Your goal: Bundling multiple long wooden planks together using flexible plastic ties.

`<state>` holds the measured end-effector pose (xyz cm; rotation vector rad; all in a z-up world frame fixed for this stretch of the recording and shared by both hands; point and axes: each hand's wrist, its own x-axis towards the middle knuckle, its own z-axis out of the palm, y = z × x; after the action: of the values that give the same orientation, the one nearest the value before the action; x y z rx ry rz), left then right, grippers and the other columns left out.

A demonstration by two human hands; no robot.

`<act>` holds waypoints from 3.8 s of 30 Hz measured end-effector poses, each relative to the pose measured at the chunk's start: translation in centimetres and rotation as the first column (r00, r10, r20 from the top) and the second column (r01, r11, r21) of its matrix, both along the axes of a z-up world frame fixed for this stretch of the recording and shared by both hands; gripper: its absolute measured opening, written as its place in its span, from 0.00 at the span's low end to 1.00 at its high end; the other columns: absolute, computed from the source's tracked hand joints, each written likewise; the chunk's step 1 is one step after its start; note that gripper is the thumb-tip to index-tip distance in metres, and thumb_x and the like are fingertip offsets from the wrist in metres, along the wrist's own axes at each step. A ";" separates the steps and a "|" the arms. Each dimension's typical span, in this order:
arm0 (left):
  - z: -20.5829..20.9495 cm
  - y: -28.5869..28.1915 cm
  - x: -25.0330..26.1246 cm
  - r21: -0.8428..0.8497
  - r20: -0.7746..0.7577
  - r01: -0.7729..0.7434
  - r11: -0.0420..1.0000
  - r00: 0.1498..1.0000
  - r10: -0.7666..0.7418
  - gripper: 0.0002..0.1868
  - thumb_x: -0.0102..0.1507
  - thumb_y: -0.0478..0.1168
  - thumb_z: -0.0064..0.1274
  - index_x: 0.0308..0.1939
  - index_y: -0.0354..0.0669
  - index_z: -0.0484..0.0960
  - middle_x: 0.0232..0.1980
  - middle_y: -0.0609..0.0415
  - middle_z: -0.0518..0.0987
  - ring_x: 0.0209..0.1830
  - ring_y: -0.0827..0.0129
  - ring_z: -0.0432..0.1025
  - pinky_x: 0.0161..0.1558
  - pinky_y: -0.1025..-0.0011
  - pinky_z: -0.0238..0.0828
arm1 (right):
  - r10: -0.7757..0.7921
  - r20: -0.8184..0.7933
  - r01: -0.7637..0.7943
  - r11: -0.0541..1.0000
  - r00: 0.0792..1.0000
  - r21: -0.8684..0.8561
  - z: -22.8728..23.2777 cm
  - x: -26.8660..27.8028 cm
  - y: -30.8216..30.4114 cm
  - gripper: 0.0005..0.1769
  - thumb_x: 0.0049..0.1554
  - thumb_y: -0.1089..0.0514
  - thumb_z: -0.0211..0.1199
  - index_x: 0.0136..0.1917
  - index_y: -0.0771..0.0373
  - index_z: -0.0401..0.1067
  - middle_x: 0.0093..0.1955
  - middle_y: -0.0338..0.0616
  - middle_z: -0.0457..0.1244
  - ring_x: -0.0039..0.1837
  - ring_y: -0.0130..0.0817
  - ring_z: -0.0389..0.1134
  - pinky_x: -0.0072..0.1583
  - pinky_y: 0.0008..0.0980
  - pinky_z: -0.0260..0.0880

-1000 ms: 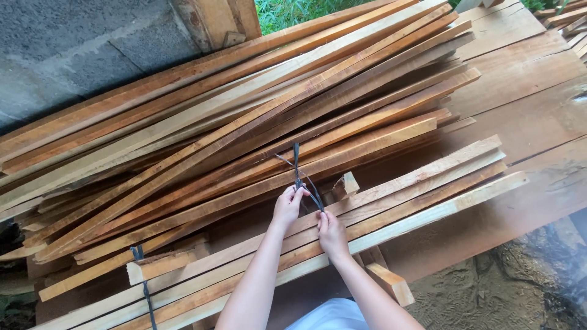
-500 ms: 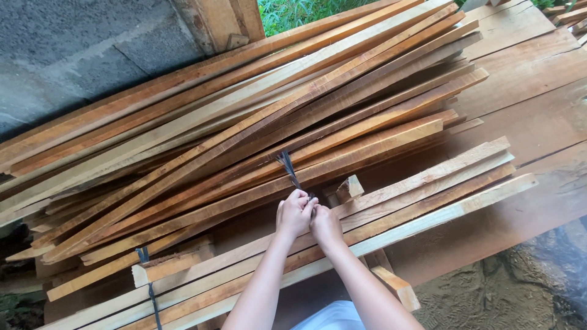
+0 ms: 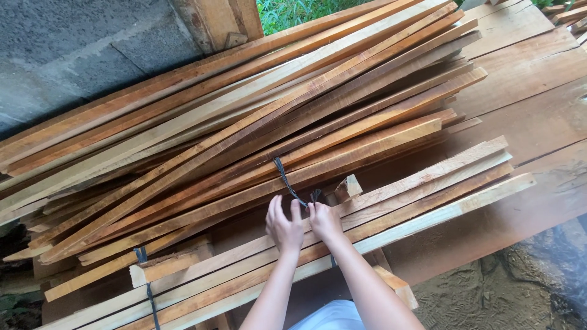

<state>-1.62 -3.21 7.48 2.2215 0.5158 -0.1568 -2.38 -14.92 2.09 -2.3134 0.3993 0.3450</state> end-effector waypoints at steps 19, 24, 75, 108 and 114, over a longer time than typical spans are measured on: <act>-12.2 0.5 5.0 -0.251 -0.384 0.196 0.948 0.879 -0.284 0.20 0.65 0.61 0.51 0.38 0.57 0.92 0.38 0.53 0.87 0.57 0.56 0.78 0.56 0.63 0.73 | -0.261 -0.166 0.307 0.859 0.951 0.410 1.3 -0.2 0.1 0.16 0.62 0.50 0.60 0.41 0.60 0.81 0.30 0.47 0.71 0.37 0.36 0.76 0.34 0.29 0.73; -12.9 1.3 3.8 -0.319 -0.201 0.275 0.907 0.916 -0.348 0.22 0.69 0.59 0.48 0.37 0.54 0.91 0.34 0.52 0.87 0.52 0.57 0.80 0.53 0.60 0.73 | -0.458 -0.316 0.557 0.677 0.831 0.482 1.1 0.1 0.4 0.16 0.63 0.54 0.59 0.48 0.70 0.79 0.40 0.55 0.73 0.38 0.37 0.76 0.35 0.28 0.76; -9.0 2.4 3.2 -0.501 -0.217 0.263 0.824 0.884 -0.414 0.14 0.57 0.54 0.67 0.42 0.57 0.92 0.40 0.55 0.88 0.49 0.68 0.80 0.49 0.72 0.73 | 0.084 -0.433 -0.003 0.983 0.897 0.186 1.0 1.0 -1.8 0.11 0.46 0.56 0.63 0.41 0.51 0.85 0.41 0.48 0.73 0.51 0.44 0.74 0.51 0.33 0.70; -16.4 0.1 6.6 -0.255 -0.245 0.271 0.928 0.910 -0.333 0.22 0.60 0.68 0.58 0.22 0.61 0.89 0.23 0.63 0.83 0.36 0.68 0.81 0.37 0.74 0.71 | -0.074 0.499 0.007 0.991 0.863 0.136 1.9 -2.4 0.3 0.12 0.65 0.51 0.58 0.39 0.47 0.76 0.54 0.31 0.69 0.59 0.42 0.68 0.62 0.39 0.66; -22.6 1.4 6.1 -0.181 -0.348 0.203 0.962 0.902 -0.256 0.16 0.61 0.63 0.56 0.30 0.64 0.91 0.23 0.63 0.84 0.42 0.62 0.81 0.44 0.66 0.76 | 0.193 0.464 -0.111 0.974 0.865 -0.198 1.9 -6.3 -0.8 0.08 0.61 0.48 0.62 0.40 0.47 0.75 0.62 0.26 0.65 0.75 0.37 0.59 0.69 0.43 0.54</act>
<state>4.46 -1.79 -15.11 2.1140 0.4233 -0.7262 -8.70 -15.74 3.96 -2.4941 -0.0083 -0.2049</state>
